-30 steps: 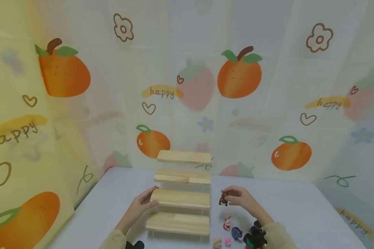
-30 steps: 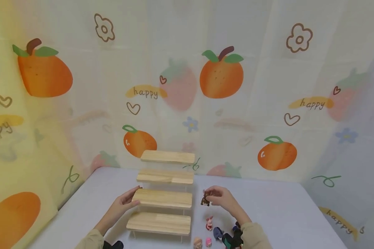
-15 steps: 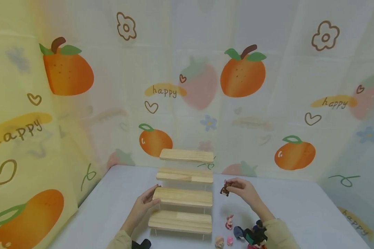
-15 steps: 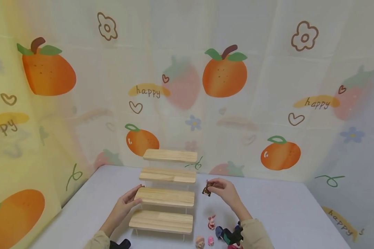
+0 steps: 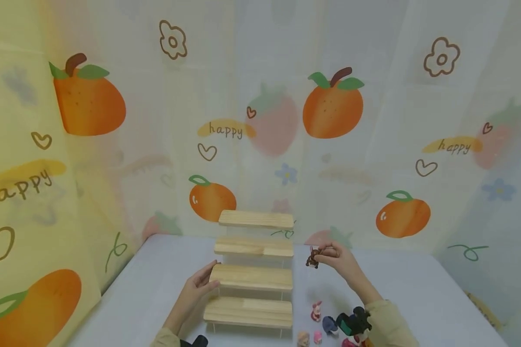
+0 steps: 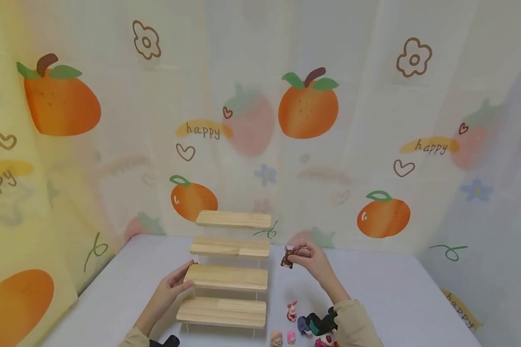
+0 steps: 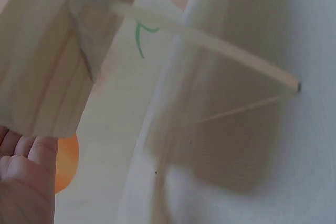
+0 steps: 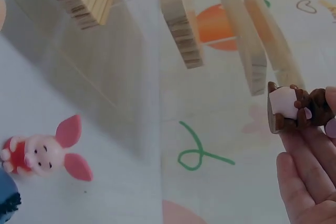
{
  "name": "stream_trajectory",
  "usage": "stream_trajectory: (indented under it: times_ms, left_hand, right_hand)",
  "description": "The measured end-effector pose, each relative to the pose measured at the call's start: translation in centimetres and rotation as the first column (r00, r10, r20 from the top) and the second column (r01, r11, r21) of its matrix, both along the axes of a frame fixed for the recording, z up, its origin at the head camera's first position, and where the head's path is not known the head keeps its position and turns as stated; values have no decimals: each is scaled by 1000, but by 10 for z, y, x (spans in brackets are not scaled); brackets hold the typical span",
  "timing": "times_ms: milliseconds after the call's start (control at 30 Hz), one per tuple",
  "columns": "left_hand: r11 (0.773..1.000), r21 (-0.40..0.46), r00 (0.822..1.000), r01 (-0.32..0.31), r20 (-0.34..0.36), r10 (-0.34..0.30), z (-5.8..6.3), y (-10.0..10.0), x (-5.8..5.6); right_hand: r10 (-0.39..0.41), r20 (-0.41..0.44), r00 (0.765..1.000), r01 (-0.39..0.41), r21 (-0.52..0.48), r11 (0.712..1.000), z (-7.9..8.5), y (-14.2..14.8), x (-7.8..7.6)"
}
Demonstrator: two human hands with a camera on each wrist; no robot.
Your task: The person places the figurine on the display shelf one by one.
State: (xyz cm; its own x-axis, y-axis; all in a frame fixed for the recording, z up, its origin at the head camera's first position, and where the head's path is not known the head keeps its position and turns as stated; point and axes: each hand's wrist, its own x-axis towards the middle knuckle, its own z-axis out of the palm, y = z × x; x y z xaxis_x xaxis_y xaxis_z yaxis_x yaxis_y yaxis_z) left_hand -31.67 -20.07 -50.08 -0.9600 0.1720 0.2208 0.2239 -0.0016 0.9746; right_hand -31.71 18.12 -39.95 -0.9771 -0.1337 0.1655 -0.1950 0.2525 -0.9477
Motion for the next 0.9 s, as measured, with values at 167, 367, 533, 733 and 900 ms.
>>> stream_trajectory:
  times_ms: [167, 367, 533, 733, 900]
  left_hand:
    - [1000, 21, 1000, 17, -3, -17, 4, -3, 0]
    - [1000, 13, 1000, 22, -6, -22, 5, -3, 0]
    - [999, -7, 999, 38, -31, -38, 7, 1, -7]
    - [1000, 9, 1000, 22, 20, -22, 4, 1, -5]
    - [999, 27, 998, 24, 54, -26, 2, 1, -2]
  right_hand:
    - [-27, -15, 1000, 27, 0, 1000, 6, -10, -2]
    - [-14, -32, 999, 12, -47, 999, 11, -20, -5]
    - [9, -82, 997, -17, -94, 995, 17, -25, -10]
    - [40, -146, 988, -55, -99, 994, 19, -37, -16]
    - [42, -160, 986, -61, -118, 991, 24, -49, -24]
